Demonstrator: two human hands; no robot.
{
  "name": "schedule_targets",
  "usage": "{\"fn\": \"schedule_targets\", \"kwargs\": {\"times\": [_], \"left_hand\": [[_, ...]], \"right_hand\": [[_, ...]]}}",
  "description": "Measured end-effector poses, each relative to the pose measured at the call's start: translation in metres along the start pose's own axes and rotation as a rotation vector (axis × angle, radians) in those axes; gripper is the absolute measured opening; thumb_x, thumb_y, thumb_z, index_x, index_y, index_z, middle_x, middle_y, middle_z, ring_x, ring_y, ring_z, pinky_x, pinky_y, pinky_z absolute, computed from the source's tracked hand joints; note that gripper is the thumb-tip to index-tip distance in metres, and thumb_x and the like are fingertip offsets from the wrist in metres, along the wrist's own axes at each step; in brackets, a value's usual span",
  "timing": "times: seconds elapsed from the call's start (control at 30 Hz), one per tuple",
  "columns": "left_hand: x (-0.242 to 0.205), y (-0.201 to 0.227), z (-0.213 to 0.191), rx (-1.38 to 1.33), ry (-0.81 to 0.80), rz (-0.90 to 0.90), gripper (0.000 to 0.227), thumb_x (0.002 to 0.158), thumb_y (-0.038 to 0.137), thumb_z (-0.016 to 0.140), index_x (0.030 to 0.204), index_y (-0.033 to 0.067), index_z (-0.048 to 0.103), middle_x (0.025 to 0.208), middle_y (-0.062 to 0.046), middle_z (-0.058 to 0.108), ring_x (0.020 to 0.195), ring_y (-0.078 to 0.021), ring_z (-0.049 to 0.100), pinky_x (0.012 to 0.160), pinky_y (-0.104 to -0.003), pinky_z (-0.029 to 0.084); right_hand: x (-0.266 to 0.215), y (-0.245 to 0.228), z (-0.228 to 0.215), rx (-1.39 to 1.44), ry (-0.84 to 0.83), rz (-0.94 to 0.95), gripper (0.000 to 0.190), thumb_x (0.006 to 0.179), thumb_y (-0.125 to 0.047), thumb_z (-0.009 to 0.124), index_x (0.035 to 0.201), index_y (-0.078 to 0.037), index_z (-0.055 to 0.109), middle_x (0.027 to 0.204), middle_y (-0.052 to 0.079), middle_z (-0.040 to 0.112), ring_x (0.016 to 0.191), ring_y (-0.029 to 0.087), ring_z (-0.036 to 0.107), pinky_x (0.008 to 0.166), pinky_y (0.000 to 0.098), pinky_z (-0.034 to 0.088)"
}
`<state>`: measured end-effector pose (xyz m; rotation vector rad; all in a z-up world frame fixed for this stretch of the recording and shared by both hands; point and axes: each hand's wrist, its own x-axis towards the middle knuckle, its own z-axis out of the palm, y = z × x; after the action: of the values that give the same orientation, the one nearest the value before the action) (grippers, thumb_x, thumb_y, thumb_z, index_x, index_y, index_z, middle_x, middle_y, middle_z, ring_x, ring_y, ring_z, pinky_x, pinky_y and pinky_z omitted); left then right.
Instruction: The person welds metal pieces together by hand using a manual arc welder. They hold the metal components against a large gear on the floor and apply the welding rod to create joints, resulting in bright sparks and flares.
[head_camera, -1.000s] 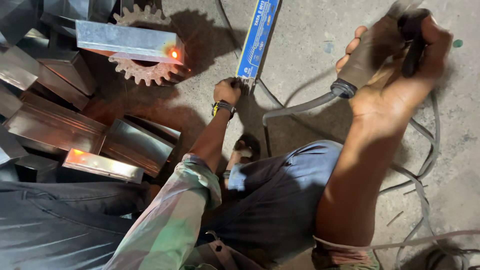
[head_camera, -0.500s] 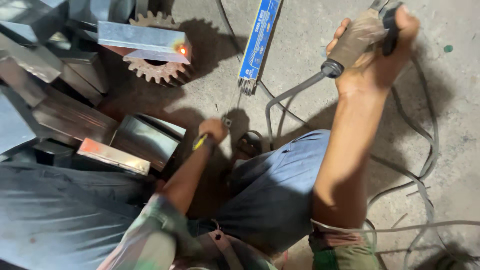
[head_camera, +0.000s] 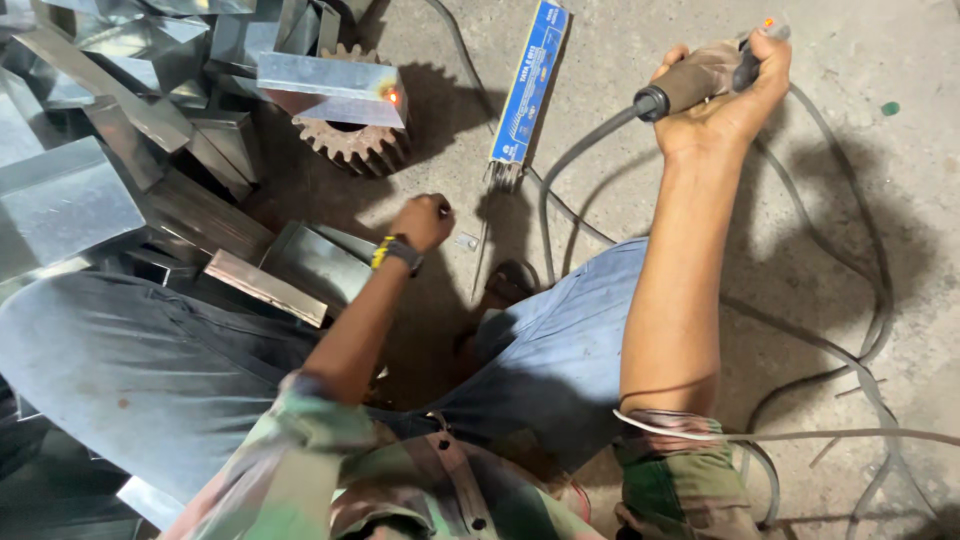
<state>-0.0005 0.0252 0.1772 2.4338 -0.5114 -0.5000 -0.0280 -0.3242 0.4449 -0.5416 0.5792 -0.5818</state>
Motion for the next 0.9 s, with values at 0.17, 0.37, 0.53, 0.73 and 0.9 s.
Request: {"fn": "schedule_targets", "kwargs": {"times": [0.17,0.37,0.53,0.73,0.9], "left_hand": [[0.032,-0.026,0.14,-0.054,-0.144,-0.287,0.056,0.086,0.048,0.075,0.116,0.0011,0.066,0.117,-0.028,0.067,0.111,-0.0428,0.064,0.095,-0.049,0.052],[0.036,-0.042,0.2,0.063,-0.26,-0.271,0.049,0.084,0.044,0.066,0.118,0.0097,0.074,0.118,-0.024,0.072,0.113,-0.0406,0.069,0.098,-0.049,0.055],[-0.034,-0.06,0.151,-0.174,-0.402,-0.232,0.047,0.083,0.046,0.069,0.111,0.0087,0.071,0.105,-0.023,0.072,0.1,-0.0413,0.071,0.089,-0.048,0.057],[-0.06,0.008,0.018,-0.839,0.074,-0.353,0.018,0.096,0.025,0.058,0.107,0.0131,0.065,0.076,-0.006,0.055,0.062,-0.0204,0.046,0.055,-0.034,0.036],[-0.026,0.104,-0.094,-1.406,-0.334,-0.376,0.014,0.103,0.021,0.053,0.108,0.0101,0.06,0.068,0.002,0.051,0.047,-0.0063,0.038,0.039,-0.023,0.028]], "right_hand": [[-0.002,-0.002,-0.011,0.033,-0.004,0.065,0.032,0.065,-0.021,0.076,0.088,-0.009,0.058,0.093,0.01,0.06,0.091,0.03,0.06,0.093,0.0556,0.055],[-0.01,0.0,0.006,0.133,0.031,-0.002,0.03,0.066,-0.015,0.071,0.092,-0.009,0.056,0.095,0.008,0.057,0.093,0.026,0.058,0.104,0.0618,0.054],[-0.018,0.005,0.016,-0.011,0.227,0.077,0.038,0.073,-0.03,0.061,0.104,-0.01,0.055,0.1,0.02,0.062,0.094,0.036,0.063,0.079,0.0643,0.045],[0.0,0.039,0.001,-0.296,-0.013,-0.277,0.049,0.077,-0.026,0.075,0.114,-0.003,0.053,0.089,0.012,0.066,0.078,0.03,0.067,0.073,0.0477,0.056],[-0.009,0.081,-0.002,-1.438,-0.144,-0.991,0.053,0.086,-0.027,0.092,0.119,-0.004,0.058,0.094,0.012,0.07,0.08,0.028,0.072,0.074,0.0419,0.059]]}}
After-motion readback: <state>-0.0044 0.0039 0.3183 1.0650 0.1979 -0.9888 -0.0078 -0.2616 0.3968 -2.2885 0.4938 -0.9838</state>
